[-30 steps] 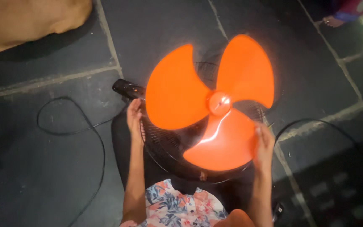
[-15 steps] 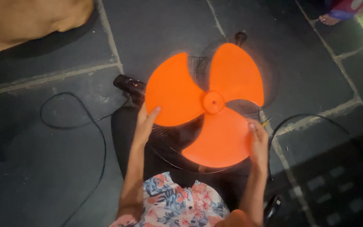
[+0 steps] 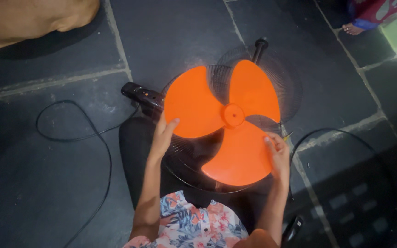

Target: The person assembles an electric fan by attaching the front grill, securing the orange fan blades, and tightening the central nut. The person then handles the power cord and a small white tag.

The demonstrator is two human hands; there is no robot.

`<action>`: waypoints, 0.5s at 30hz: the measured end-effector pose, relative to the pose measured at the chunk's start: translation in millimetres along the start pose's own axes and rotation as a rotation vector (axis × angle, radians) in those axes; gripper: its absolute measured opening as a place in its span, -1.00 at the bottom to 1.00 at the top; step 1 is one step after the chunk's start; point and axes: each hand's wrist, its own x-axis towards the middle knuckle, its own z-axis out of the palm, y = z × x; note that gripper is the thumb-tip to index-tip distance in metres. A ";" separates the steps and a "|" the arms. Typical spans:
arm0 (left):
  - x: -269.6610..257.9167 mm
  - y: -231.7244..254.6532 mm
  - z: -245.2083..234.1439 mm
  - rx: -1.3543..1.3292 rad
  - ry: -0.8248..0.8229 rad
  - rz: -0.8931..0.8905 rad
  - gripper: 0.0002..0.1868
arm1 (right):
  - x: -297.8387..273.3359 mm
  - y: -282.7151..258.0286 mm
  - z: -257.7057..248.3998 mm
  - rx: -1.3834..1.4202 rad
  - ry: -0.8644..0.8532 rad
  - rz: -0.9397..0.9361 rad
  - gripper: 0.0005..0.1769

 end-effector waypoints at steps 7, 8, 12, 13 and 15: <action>-14.1 -33.5 -27.4 -0.069 0.050 -0.196 -0.43 | 0.3 9.5 22.8 -0.015 -0.017 -0.003 -0.78; -14.0 -37.5 -28.3 -0.073 0.054 -0.213 -0.42 | 1.1 12.1 23.5 -0.021 -0.021 -0.005 -0.78; -13.4 -46.4 -30.8 -0.103 0.057 -0.246 -0.41 | 4.7 20.5 24.0 -0.017 -0.027 -0.032 -0.76; -13.1 -47.6 -30.9 -0.113 0.054 -0.246 -0.41 | 4.7 21.6 23.2 -0.011 -0.026 -0.017 -0.76; -12.4 -48.5 -31.8 -0.098 0.060 -0.256 -0.39 | 4.2 22.7 22.1 0.001 -0.025 0.012 -0.75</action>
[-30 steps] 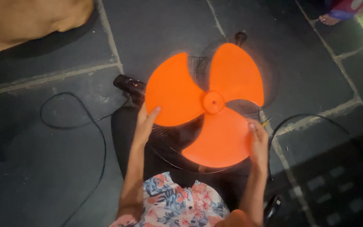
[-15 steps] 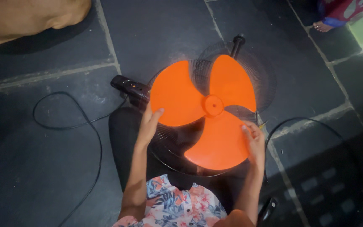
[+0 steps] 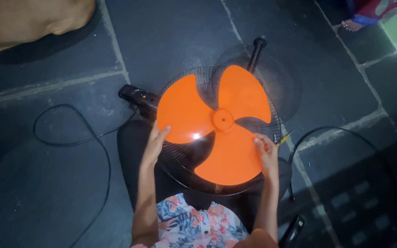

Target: The person assembles an electric fan by attaching the front grill, securing the orange fan blades, and tightening the central nut. The person then handles the power cord and a small white tag.

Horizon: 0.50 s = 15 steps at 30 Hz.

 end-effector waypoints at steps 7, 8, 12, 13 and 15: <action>0.7 -4.3 -1.3 -0.002 0.019 -0.036 -0.43 | -0.4 -0.6 -1.1 -0.083 0.008 -0.026 -0.77; 0.8 -5.1 -1.5 0.017 0.030 -0.048 -0.43 | 0.0 0.1 -0.8 -0.070 0.009 -0.017 -0.77; 2.2 -4.6 -1.9 0.052 0.049 -0.092 -0.42 | 0.8 2.3 -0.9 -0.050 0.003 0.011 -0.76; 2.3 -4.5 -2.0 0.050 0.049 -0.102 -0.42 | 0.8 2.9 -1.4 -0.066 0.007 0.010 -0.76; 1.8 -5.2 -0.9 0.058 0.075 -0.120 -0.41 | 1.6 4.0 -3.1 -0.098 0.019 0.007 -0.75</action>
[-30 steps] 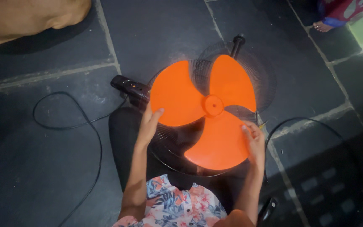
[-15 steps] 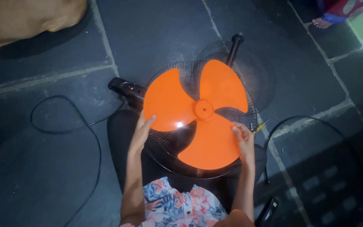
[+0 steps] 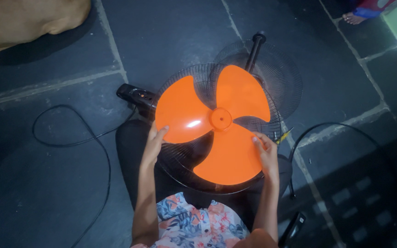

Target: The person assembles an electric fan by attaching the front grill, securing the orange fan blades, and tightening the central nut. The person then handles the power cord and a small white tag.

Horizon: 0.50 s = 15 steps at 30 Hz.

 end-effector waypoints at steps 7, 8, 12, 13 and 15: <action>9.2 -10.5 0.1 -0.042 0.022 -0.060 -0.45 | 4.7 15.9 -2.3 -0.167 -0.011 -0.051 -0.71; 9.8 -14.5 0.0 -0.054 0.024 -0.077 -0.48 | 5.6 19.9 -1.9 -0.186 -0.013 -0.051 -0.70; 19.7 -30.0 0.0 -0.019 0.081 -0.074 -0.53 | 9.6 36.4 1.6 -0.296 0.018 -0.108 -0.66; 19.9 -33.9 -0.3 0.009 0.110 -0.062 -0.54 | 8.7 39.7 1.1 -0.282 0.015 -0.103 -0.66; 20.4 -40.3 2.0 0.074 0.144 0.074 -0.54 | 9.0 44.2 0.2 -0.255 0.009 -0.100 -0.65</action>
